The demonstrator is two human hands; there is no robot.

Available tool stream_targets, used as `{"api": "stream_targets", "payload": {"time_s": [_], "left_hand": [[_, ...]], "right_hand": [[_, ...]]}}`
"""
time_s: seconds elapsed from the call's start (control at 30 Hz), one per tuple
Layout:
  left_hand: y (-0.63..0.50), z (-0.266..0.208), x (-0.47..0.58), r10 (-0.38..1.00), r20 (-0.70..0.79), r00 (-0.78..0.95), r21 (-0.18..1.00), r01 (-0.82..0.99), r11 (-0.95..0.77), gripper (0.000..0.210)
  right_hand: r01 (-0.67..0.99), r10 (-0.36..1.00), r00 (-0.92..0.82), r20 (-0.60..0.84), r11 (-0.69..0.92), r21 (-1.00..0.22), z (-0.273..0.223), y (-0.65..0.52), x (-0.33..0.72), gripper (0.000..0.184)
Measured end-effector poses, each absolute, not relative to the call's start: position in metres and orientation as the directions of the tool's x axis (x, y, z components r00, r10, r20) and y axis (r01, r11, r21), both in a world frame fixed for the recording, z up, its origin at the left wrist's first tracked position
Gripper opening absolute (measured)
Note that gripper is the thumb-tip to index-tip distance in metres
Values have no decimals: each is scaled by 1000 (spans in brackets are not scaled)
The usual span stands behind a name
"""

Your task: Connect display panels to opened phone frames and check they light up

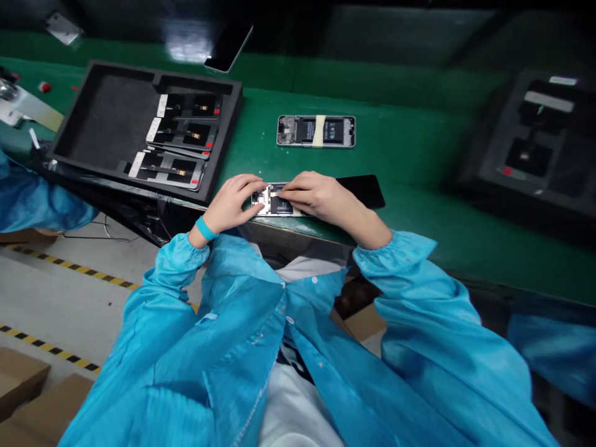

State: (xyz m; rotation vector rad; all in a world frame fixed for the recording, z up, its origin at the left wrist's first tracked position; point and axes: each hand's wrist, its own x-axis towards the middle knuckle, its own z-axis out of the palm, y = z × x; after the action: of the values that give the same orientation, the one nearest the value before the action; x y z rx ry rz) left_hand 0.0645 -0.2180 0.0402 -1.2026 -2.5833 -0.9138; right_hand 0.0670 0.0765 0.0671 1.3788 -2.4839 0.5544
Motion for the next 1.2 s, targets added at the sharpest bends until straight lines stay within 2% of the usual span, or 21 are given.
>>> {"api": "stream_targets", "payload": {"time_s": [0.37,0.5,0.7,0.97,1.1,1.2], "left_hand": [[-218,38,65,683,388,-619,378,782,495,37],[-219,39,63,721,392,-571,305,820,484,38],[-221,45,62,772,337,-539,270,841,469,41],[-221,46,59,796,290,-531,295,841,453,38],[-224,34,59,725,392,-567,363,819,444,42],[-224,29,61,668,434,-604,434,790,433,54]], "right_hand": [[-865,-780,-501,376,433,-254,69,75,67,33],[-845,-777,-529,340,446,-295,70,74,67,35],[-834,-775,-545,319,462,-301,70,73,68,36],[-852,-802,-518,299,451,-265,73,72,65,40],[-846,-782,-533,322,480,-232,70,67,67,38],[-847,-778,-530,337,498,-185,67,64,69,38]]}}
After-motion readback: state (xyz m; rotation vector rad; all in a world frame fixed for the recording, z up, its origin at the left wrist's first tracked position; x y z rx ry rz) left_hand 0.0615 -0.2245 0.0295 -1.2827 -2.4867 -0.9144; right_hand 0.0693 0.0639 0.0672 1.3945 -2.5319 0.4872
